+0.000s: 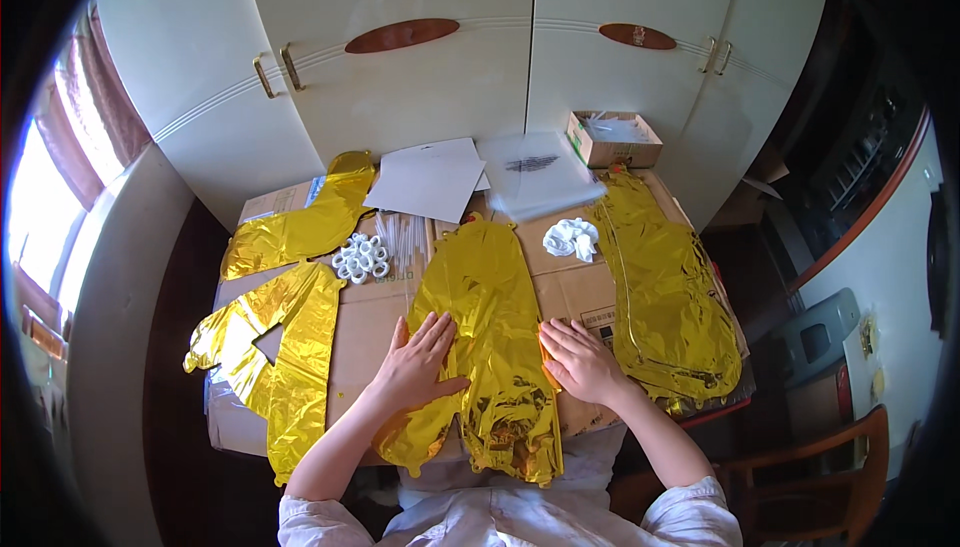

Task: Fold gold foil sheets and place them into cardboard packaging inserts.

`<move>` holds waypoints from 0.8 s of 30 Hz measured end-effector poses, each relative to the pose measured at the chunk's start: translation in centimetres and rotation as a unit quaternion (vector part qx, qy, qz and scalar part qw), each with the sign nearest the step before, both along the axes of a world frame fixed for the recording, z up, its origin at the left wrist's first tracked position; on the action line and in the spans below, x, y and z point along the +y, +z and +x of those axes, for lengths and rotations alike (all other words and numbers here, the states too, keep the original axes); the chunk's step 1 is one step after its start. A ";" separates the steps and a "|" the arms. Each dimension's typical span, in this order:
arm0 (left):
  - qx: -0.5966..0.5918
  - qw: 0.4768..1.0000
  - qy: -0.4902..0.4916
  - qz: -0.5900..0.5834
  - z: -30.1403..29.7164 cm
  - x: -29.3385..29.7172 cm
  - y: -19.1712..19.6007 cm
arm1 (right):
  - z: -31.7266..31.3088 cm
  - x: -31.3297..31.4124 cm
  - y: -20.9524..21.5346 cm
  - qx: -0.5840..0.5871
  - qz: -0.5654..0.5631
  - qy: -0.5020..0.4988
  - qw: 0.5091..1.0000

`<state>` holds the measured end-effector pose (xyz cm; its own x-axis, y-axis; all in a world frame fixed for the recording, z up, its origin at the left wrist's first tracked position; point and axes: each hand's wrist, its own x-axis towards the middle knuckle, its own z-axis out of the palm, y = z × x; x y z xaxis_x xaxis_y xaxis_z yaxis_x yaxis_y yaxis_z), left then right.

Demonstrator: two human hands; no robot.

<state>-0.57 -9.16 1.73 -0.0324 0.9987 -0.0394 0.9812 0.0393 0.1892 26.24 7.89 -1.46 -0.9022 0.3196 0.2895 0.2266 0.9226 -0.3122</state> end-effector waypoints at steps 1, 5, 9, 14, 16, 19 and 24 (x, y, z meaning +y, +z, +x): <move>-0.004 1.000 0.000 -0.002 0.0 0.1 0.2 | 0.0 0.1 0.0 0.000 0.000 0.000 1.000; 0.007 1.000 0.001 -0.003 0.1 0.3 0.5 | 0.0 0.3 0.2 0.006 -0.010 0.001 1.000; 0.017 0.994 0.079 0.072 -0.1 -1.9 0.6 | -0.4 0.1 0.6 0.028 -0.025 0.010 0.999; -0.014 0.953 0.299 0.045 0.8 -8.5 2.3 | -2.1 -1.5 2.8 0.019 -0.001 0.054 0.998; 0.010 0.944 0.329 0.025 1.2 -10.6 1.7 | -3.4 -2.2 3.2 0.010 0.002 0.088 0.996; -0.004 0.947 0.318 0.048 1.6 -11.8 1.1 | -5.0 -2.7 3.1 0.022 -0.012 0.109 0.994; -0.049 0.947 0.303 0.091 2.6 -11.8 0.2 | -5.8 -3.0 2.4 0.030 -0.028 0.116 0.992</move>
